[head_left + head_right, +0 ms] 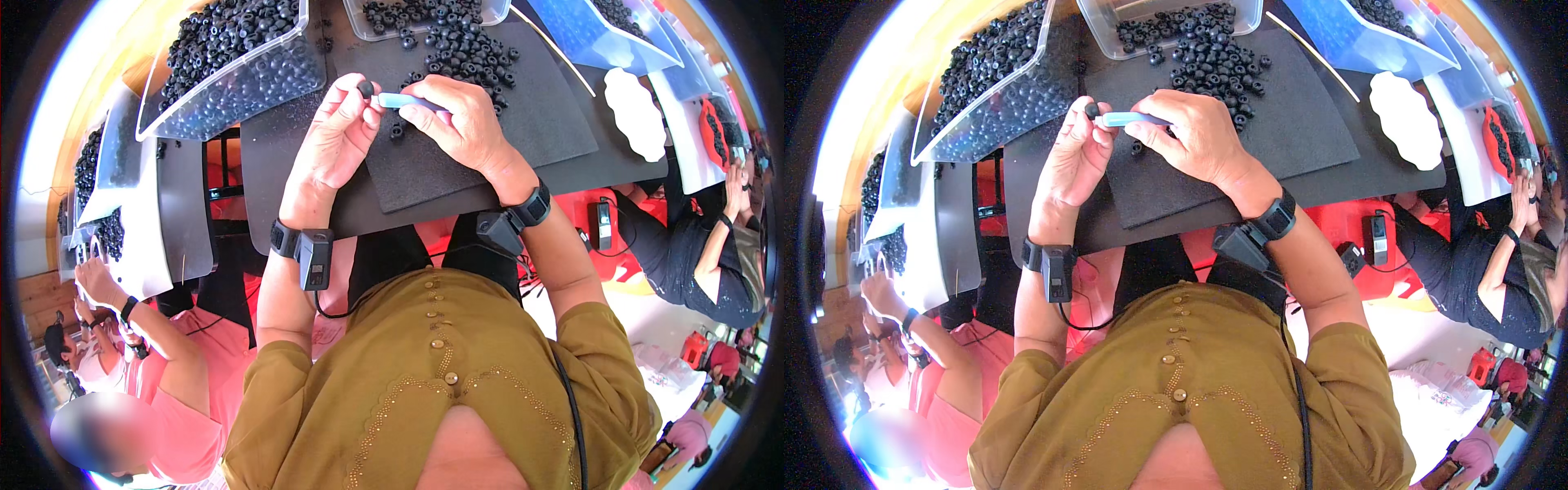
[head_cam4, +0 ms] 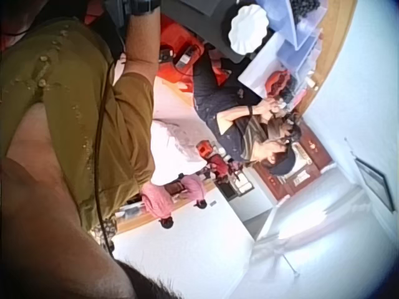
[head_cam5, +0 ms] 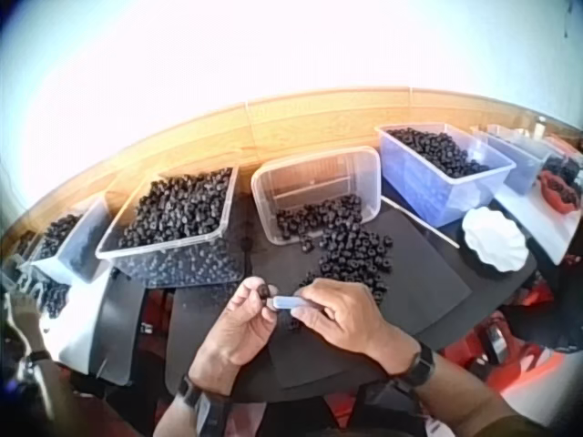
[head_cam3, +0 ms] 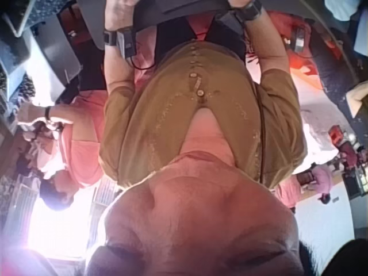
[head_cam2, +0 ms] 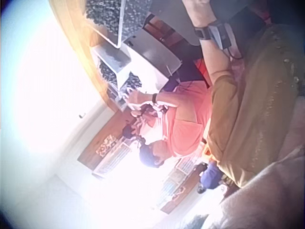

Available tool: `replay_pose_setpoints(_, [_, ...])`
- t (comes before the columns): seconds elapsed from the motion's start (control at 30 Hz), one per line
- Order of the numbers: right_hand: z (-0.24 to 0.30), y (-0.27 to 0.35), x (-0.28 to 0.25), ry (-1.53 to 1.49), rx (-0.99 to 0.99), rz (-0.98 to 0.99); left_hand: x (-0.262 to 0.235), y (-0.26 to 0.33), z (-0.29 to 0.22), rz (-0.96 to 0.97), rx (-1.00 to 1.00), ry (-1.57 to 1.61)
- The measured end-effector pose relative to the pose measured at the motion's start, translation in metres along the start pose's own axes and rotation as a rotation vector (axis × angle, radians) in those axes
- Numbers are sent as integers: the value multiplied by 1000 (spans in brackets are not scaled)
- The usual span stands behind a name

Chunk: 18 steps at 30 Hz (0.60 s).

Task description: Assembling small blue plastic inserts into black rubber rings at a workstation.

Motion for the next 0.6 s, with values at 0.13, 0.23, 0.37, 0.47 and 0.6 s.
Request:
replay_pose_setpoints(0.13, [1, 0, -1, 14, 13, -5, -1, 0, 0, 5, 25, -60])
replay_pose_setpoints(0.23, [1, 0, -1, 24, 4, -7, -2, 1, 0, -4, 34, -81])
replay_pose_setpoints(0.37, [0, 1, -1, 24, 12, -19, -4, 1, -1, -7, 44, -96])
replay_pose_setpoints(0.47, [-1, 1, -1, 49, 3, -24, -4, 0, -2, -11, 54, -115])
replay_pose_setpoints(0.6, [-1, 1, -2, 45, 2, -35, -8, 1, -1, -20, 53, -105])
Point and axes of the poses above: each hand's wrist, its own y-axis away from the middle knuckle, its own x-axis out of the palm, z = x × y, the point moved 8 cm from there along -y, towards the middle knuckle, and after that the axes turned 6 degrees about -z, right-handed, at the moved point
